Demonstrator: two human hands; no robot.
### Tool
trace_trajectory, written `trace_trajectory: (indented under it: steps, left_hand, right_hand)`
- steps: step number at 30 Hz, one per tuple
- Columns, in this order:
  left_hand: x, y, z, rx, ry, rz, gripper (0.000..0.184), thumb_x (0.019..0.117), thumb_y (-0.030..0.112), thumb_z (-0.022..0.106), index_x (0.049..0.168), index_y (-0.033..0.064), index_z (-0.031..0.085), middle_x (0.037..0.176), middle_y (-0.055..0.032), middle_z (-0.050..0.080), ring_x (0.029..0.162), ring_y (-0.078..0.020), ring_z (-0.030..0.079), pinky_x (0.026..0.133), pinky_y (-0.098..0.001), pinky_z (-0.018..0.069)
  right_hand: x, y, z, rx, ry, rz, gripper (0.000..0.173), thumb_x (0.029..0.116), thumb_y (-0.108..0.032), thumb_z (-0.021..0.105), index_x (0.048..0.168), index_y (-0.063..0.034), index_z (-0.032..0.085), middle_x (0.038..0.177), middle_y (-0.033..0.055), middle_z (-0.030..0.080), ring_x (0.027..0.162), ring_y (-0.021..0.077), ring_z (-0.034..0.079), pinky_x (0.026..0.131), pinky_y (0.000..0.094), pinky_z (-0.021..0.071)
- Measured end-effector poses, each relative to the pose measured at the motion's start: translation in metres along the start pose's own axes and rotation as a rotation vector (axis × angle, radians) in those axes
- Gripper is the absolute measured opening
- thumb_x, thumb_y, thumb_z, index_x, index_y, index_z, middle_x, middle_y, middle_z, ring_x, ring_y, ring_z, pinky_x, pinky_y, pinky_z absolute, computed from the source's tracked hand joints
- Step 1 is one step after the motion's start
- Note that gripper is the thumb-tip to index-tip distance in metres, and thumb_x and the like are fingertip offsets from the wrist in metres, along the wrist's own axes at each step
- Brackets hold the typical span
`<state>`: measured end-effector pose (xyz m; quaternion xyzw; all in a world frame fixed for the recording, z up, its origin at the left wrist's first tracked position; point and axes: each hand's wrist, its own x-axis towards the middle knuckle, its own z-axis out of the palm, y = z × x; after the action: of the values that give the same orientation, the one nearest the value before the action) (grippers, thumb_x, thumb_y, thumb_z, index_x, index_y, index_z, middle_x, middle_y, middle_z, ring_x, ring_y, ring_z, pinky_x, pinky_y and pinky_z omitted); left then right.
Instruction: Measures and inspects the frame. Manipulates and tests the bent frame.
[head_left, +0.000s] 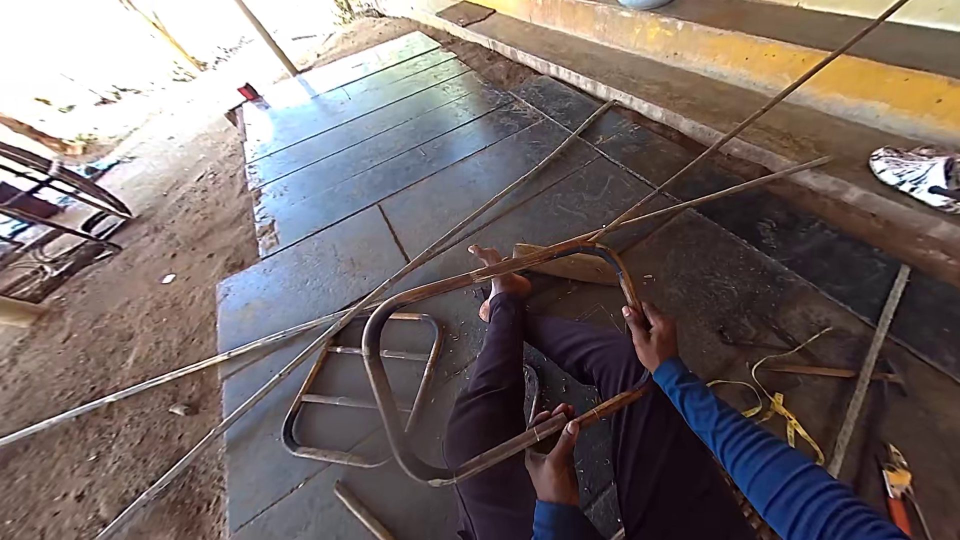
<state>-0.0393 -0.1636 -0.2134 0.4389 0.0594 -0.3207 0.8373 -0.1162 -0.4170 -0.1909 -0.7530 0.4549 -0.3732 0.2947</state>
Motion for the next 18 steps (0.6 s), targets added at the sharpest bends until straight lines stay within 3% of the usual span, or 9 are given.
trace_trajectory:
  steps: [6,9,11,13,14,16,17,18]
  left_hand:
    - [-0.005,-0.005,-0.007,0.019,-0.113,0.081,0.059,0.0687,-0.018,0.078,0.122,-0.0084,0.055,0.110,-0.0277,0.073,0.102,-0.0377,0.074,0.088,-0.0483,0.0625]
    - [-0.002,-0.004,-0.008,0.119,-0.103,0.025,0.072,0.0713,-0.008,0.083,0.134,-0.0107,0.048,0.120,-0.0282,0.069,0.110,-0.0368,0.071,0.093,-0.0470,0.0605]
    - [-0.009,-0.002,-0.010,0.306,-0.070,-0.042,0.076,0.0746,0.001,0.086,0.139,-0.0105,0.048,0.124,-0.0249,0.069,0.114,-0.0330,0.070,0.097,-0.0447,0.0601]
    - [-0.024,0.006,-0.011,0.683,-0.072,-0.020,0.060,0.0799,0.014,0.087,0.128,-0.0082,0.058,0.109,-0.0156,0.075,0.099,-0.0216,0.075,0.091,-0.0375,0.0632]
    - [-0.032,0.010,-0.010,0.870,-0.114,0.083,0.050,0.0840,0.021,0.084,0.120,-0.0058,0.064,0.101,-0.0103,0.077,0.091,-0.0162,0.076,0.085,-0.0346,0.0647]
    - [-0.044,0.022,-0.005,1.179,-0.164,0.508,0.028,0.0889,0.029,0.079,0.101,0.0043,0.073,0.086,0.0015,0.076,0.078,-0.0051,0.073,0.072,-0.0271,0.0648]
    - [-0.044,0.032,0.000,1.304,-0.192,0.727,0.026,0.0897,0.032,0.077,0.099,0.0077,0.075,0.091,0.0023,0.075,0.086,-0.0066,0.072,0.079,-0.0290,0.0633]
    - [-0.038,0.044,0.008,1.431,-0.241,0.870,0.029,0.0895,0.036,0.076,0.103,0.0097,0.077,0.101,-0.0006,0.076,0.099,-0.0144,0.071,0.089,-0.0366,0.0597]
  right_hand:
    - [-0.002,0.009,0.002,-0.035,-0.066,0.033,0.040,0.1026,-0.042,0.061,0.115,-0.0049,0.071,0.079,0.0129,0.069,0.069,0.0285,0.067,0.067,0.0539,0.0560]
    - [0.001,0.017,0.002,-0.014,-0.082,0.069,0.042,0.1027,-0.041,0.061,0.115,-0.0030,0.071,0.082,0.0146,0.070,0.073,0.0289,0.068,0.071,0.0542,0.0563]
    - [-0.001,0.022,0.001,-0.010,-0.092,0.075,0.043,0.1028,-0.043,0.060,0.116,-0.0023,0.071,0.082,0.0155,0.070,0.073,0.0297,0.068,0.071,0.0548,0.0560]
    - [-0.005,0.024,0.001,0.009,-0.089,0.062,0.042,0.1028,-0.042,0.060,0.114,-0.0023,0.071,0.081,0.0147,0.069,0.071,0.0280,0.068,0.069,0.0530,0.0562]
    - [-0.004,0.024,0.001,0.017,-0.081,0.057,0.042,0.1027,-0.041,0.061,0.114,-0.0026,0.071,0.080,0.0141,0.069,0.070,0.0270,0.068,0.069,0.0520,0.0563]
    - [0.000,0.024,0.002,0.019,-0.069,0.050,0.041,0.1026,-0.041,0.061,0.113,-0.0027,0.071,0.080,0.0140,0.070,0.070,0.0267,0.068,0.069,0.0516,0.0569]
    - [0.000,0.023,0.002,0.018,-0.069,0.053,0.042,0.1026,-0.042,0.061,0.114,-0.0030,0.071,0.081,0.0137,0.070,0.071,0.0263,0.068,0.069,0.0514,0.0570]
    - [0.000,0.023,0.003,0.019,-0.071,0.057,0.042,0.1025,-0.042,0.061,0.114,-0.0034,0.072,0.081,0.0134,0.070,0.071,0.0259,0.069,0.069,0.0510,0.0573]
